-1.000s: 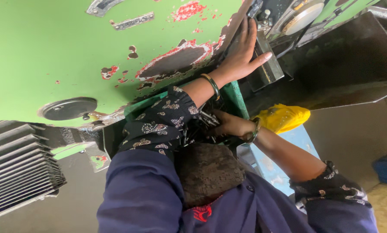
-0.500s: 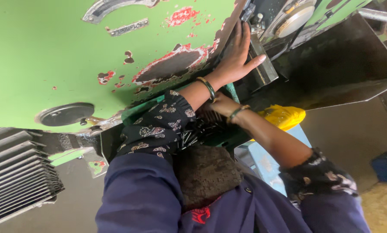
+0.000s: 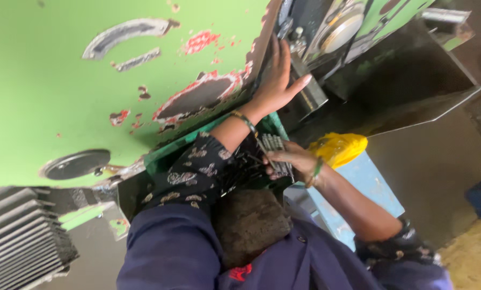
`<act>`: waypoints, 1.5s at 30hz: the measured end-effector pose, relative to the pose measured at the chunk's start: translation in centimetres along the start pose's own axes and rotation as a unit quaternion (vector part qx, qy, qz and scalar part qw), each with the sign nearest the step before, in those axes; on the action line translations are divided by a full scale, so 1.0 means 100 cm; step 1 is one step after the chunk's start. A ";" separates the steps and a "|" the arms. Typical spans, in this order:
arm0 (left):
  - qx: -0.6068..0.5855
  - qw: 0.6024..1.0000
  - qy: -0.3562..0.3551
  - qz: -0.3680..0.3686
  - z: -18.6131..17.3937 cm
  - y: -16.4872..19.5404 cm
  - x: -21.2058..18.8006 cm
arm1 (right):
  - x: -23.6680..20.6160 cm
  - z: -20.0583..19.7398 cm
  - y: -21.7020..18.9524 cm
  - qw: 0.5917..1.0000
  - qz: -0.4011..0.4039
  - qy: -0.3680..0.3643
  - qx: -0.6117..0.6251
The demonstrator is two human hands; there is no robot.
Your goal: The person repeatedly picks small metal rods from a green crate and presses them against a rotating grinding wheel. They hold each rod with both hands, grind one end, then return it to the crate. The process is repeated continuously throughout the clip.
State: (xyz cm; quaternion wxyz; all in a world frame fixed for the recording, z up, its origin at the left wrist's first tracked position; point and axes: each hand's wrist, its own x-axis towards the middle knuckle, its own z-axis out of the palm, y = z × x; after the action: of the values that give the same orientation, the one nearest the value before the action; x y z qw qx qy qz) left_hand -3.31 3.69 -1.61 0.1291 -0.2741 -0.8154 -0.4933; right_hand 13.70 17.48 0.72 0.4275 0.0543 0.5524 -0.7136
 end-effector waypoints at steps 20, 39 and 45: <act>-0.034 0.998 -0.037 0.025 -0.020 0.009 -0.005 | 0.013 -0.078 -0.010 0.905 -0.200 0.132 0.351; -0.061 0.998 -0.005 0.024 -0.023 0.010 -0.005 | 0.003 -0.066 -0.016 0.845 -0.295 0.217 0.390; -0.080 0.993 0.073 0.056 -0.017 0.002 -0.011 | 0.004 -0.075 -0.010 0.853 -0.310 0.145 0.395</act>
State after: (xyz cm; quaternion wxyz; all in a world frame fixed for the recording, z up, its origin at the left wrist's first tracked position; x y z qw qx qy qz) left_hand -2.40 1.97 -1.15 0.1932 -0.2921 -0.7452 -0.5675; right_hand 9.87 23.53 -1.61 0.0417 0.1472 0.2677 -0.9513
